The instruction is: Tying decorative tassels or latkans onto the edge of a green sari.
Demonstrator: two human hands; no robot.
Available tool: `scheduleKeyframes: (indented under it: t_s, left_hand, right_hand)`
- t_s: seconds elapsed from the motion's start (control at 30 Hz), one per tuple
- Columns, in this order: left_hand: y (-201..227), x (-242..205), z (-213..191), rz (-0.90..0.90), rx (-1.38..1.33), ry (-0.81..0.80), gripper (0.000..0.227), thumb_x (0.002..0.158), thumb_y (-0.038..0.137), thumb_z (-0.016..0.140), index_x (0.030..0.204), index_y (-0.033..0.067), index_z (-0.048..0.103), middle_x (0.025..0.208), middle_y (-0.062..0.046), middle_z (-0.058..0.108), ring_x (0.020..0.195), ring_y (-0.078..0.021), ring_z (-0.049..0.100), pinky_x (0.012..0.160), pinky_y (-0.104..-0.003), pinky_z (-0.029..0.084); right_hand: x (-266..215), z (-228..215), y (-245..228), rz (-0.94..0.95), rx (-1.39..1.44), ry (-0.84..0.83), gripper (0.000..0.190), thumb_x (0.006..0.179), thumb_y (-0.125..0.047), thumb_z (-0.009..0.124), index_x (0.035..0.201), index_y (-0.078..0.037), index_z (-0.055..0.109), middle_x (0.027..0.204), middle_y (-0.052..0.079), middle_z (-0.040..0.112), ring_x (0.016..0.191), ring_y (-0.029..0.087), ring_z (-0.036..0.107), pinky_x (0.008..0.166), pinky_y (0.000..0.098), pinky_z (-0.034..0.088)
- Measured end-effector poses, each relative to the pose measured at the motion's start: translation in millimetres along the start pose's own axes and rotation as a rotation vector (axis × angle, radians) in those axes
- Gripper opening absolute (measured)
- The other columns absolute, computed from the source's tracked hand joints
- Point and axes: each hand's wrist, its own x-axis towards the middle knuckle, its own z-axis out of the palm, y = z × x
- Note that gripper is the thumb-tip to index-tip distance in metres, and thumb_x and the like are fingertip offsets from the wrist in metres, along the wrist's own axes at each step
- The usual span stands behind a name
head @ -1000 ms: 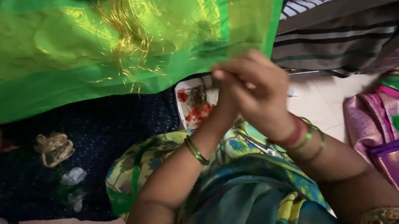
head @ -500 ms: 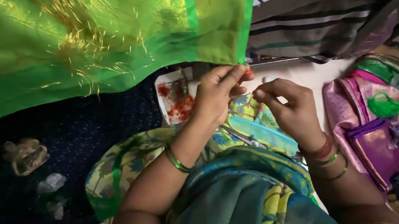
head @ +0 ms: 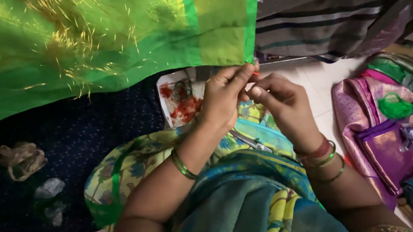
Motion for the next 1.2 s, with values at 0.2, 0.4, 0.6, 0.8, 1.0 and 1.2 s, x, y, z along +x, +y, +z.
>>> scheduleKeyframes:
  t_s: [0.2,0.4,0.6,0.8,1.0,1.2]
  left_hand:
    - [2,4,-17,0.037,-0.056,-0.040,0.022,0.102,0.018,0.072,0.109,-0.0017,0.075,0.091,-0.007,0.071,0.072,-0.0079,0.062,0.061,-0.022,0.050]
    - [13,9,-21,-0.006,-0.174,0.014,0.017,0.098,0.016,0.071,0.107,0.0012,0.073,0.103,-0.006,0.076,0.071,-0.0055,0.060,0.062,-0.018,0.049]
    - [18,7,-23,-0.042,-0.157,0.039,0.018,0.099,0.017,0.071,0.109,0.0021,0.074,0.102,-0.004,0.074,0.071,-0.0050,0.060,0.063,-0.018,0.048]
    - [20,-3,-15,-0.087,0.002,-0.061,0.021,0.100,0.020,0.070,0.108,0.0016,0.077,0.083,-0.001,0.068,0.066,-0.0051,0.058,0.059,-0.019,0.046]
    - [22,-6,-8,-0.158,0.114,-0.098,0.020,0.097,0.021,0.071,0.104,0.0029,0.076,0.074,0.001,0.067,0.063,-0.0065,0.059,0.058,-0.022,0.048]
    - [23,-4,-12,-0.149,0.107,-0.090,0.021,0.097,0.022,0.072,0.104,0.0019,0.075,0.078,0.000,0.069,0.062,-0.0067,0.059,0.050,-0.021,0.043]
  right_hand:
    - [1,-29,15,0.004,0.167,-0.024,0.011,0.102,-0.005,0.064,0.105,0.000,0.074,0.109,0.010,0.070,0.102,0.021,0.067,0.092,0.0361,0.057]
    - [-15,-98,18,-0.235,1.076,-0.119,0.013,0.104,-0.017,0.065,0.111,-0.013,0.076,0.121,0.003,0.073,0.120,0.014,0.064,0.110,0.0338,0.054]
    - [-23,-148,31,-0.260,1.223,-0.037,0.008,0.112,-0.010,0.062,0.113,-0.006,0.070,0.114,0.006,0.071,0.106,0.012,0.065,0.092,0.0225,0.057]
    - [-20,-112,17,-0.308,0.720,0.023,0.002,0.111,0.003,0.065,0.112,0.003,0.067,0.109,0.011,0.068,0.091,0.014,0.068,0.077,0.0194,0.059]
    - [14,-2,-66,-0.371,-0.472,-0.305,0.046,0.081,0.000,0.079,0.126,-0.001,0.069,0.126,0.015,0.069,0.098,0.024,0.072,0.079,0.0309,0.062]
    - [14,-4,-53,-0.335,-0.538,-0.366,0.055,0.081,0.001,0.079,0.133,-0.005,0.065,0.130,0.011,0.064,0.098,0.016,0.070,0.077,0.0284,0.060]
